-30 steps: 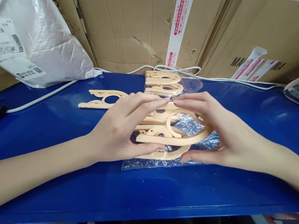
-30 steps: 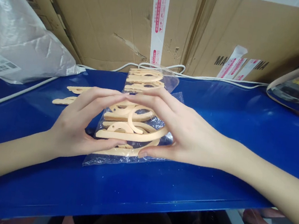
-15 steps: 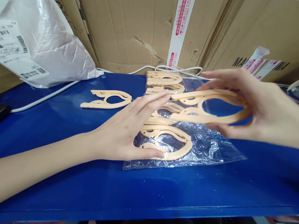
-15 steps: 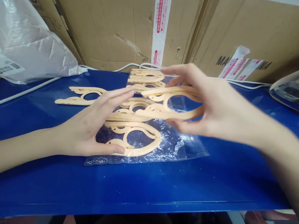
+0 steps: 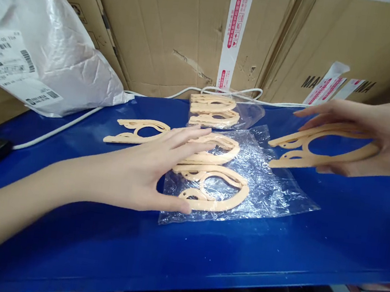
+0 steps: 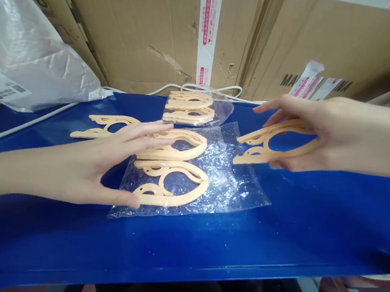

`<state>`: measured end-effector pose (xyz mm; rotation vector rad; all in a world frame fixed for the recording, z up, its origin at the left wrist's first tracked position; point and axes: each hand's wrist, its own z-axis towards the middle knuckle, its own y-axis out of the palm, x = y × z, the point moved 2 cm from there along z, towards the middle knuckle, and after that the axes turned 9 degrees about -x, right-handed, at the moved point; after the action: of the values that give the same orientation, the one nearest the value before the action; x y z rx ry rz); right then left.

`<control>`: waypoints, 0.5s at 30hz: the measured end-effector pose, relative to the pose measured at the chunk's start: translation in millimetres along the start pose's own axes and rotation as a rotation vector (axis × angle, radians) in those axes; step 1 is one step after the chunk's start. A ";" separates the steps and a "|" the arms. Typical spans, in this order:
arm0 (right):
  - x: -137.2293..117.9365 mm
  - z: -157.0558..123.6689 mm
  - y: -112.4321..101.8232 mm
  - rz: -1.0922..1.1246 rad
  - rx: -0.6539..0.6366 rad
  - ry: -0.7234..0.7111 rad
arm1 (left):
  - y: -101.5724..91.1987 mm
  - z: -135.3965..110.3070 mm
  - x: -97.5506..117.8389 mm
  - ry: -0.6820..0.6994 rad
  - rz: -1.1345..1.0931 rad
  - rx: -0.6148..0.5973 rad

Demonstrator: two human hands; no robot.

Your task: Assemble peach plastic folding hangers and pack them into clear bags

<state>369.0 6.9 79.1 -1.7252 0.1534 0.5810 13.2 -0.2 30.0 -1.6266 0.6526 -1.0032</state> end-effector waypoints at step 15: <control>-23.3 4.6 49.7 0.179 -0.289 -0.489 | -2.1 -15.2 -25.1 -0.034 -0.185 -0.132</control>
<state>327.2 -5.7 45.5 -1.8002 -0.1317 1.1856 -12.6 13.4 26.1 -1.8415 0.5630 -1.0815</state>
